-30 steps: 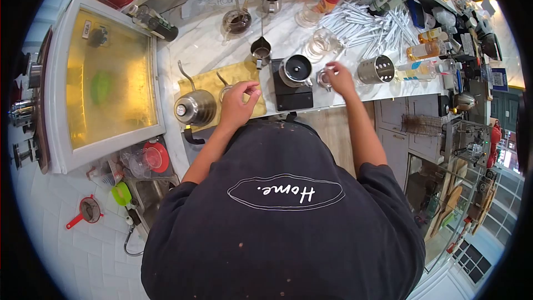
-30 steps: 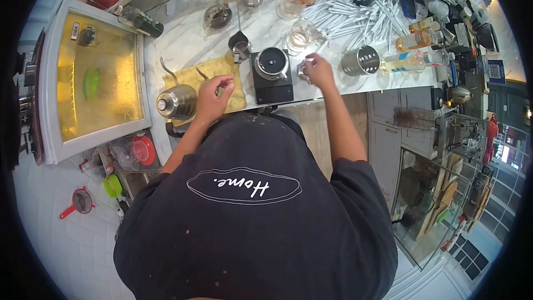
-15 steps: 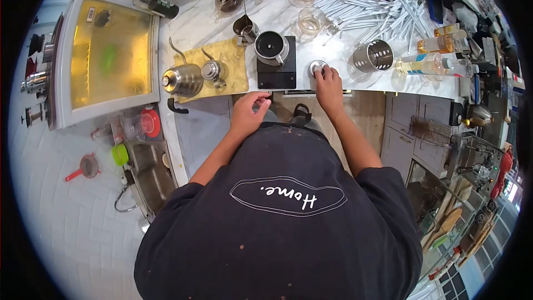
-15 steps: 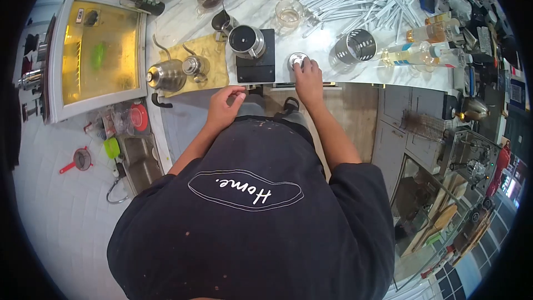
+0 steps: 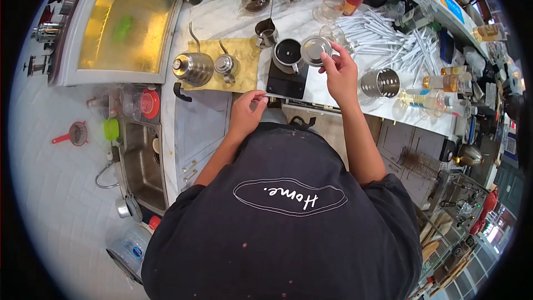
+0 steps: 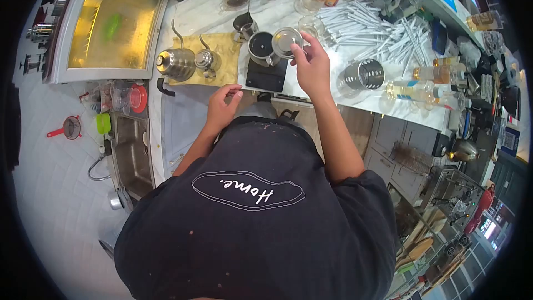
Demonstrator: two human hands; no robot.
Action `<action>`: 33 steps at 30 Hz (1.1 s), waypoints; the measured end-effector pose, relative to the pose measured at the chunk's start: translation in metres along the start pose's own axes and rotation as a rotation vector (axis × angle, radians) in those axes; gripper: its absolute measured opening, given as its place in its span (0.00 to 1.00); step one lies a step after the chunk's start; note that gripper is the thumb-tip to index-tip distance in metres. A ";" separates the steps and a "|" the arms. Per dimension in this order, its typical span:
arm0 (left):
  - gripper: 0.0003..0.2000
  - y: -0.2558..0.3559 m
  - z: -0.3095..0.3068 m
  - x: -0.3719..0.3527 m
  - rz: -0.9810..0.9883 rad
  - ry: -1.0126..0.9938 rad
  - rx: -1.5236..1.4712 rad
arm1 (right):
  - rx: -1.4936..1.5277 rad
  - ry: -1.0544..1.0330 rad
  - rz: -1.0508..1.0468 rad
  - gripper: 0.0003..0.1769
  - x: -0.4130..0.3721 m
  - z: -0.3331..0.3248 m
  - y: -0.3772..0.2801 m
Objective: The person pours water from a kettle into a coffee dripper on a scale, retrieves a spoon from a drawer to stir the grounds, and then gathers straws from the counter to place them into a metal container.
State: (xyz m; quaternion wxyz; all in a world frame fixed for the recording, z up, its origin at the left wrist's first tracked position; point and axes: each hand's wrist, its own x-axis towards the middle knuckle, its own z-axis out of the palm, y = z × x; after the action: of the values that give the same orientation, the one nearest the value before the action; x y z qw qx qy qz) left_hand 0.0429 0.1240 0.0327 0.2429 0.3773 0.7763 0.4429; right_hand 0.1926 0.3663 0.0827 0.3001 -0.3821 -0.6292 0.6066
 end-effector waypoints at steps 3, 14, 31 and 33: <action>0.13 0.007 -0.012 0.023 0.046 0.020 0.004 | 0.064 -0.088 0.040 0.25 0.023 0.016 -0.001; 0.11 -0.003 -0.029 0.088 0.262 -0.018 0.036 | -0.217 -0.037 0.048 0.20 0.035 0.042 0.048; 0.12 -0.010 -0.030 0.122 0.052 0.204 0.015 | -0.352 0.206 -0.164 0.19 0.029 -0.016 -0.004; 0.12 0.004 -0.021 0.119 0.043 0.291 0.015 | -0.440 0.228 -0.210 0.19 0.030 -0.058 -0.001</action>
State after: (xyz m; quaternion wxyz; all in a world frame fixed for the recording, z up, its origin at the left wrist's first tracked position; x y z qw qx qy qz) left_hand -0.0418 0.2098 0.0411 0.1155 0.3274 0.7983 0.4922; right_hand 0.2257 0.4226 0.0856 0.3401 -0.4366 -0.7443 0.3739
